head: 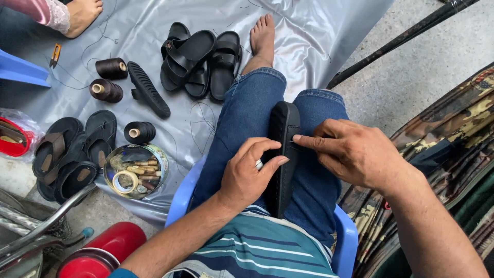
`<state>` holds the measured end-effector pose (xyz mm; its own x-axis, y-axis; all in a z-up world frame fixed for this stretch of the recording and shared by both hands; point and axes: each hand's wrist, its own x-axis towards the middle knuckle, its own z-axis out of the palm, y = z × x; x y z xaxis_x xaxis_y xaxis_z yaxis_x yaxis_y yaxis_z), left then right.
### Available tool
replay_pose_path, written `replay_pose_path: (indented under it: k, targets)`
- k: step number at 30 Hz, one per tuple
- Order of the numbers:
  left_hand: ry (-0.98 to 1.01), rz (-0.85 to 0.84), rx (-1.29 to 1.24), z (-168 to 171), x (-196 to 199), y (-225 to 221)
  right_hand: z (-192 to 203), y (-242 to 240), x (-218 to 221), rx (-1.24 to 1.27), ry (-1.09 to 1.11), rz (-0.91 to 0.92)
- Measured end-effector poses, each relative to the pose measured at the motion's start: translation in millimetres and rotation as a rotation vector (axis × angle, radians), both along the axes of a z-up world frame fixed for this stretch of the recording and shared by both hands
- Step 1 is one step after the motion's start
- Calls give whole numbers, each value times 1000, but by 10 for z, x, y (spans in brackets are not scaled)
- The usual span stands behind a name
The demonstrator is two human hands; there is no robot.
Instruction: Hand-stitching the sole of a black sandal using a needle and thread at a shoe repair station.
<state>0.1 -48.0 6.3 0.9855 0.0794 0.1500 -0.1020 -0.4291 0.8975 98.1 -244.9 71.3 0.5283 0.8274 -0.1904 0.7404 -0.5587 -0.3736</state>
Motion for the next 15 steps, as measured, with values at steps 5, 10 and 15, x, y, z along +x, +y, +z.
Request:
replay_pose_path:
  k: [5, 10, 15]
  targets:
    - [-17, -5, -15, 12, -14, -7, -17, 0, 4, -65, -11, 4]
    - [-71, 9, -6, -2, -11, -47, 152, 192, -119, -261, -127, -31]
    - [-141, 33, 7, -37, -33, -80, 110, 252, -175, -354, -300, -11]
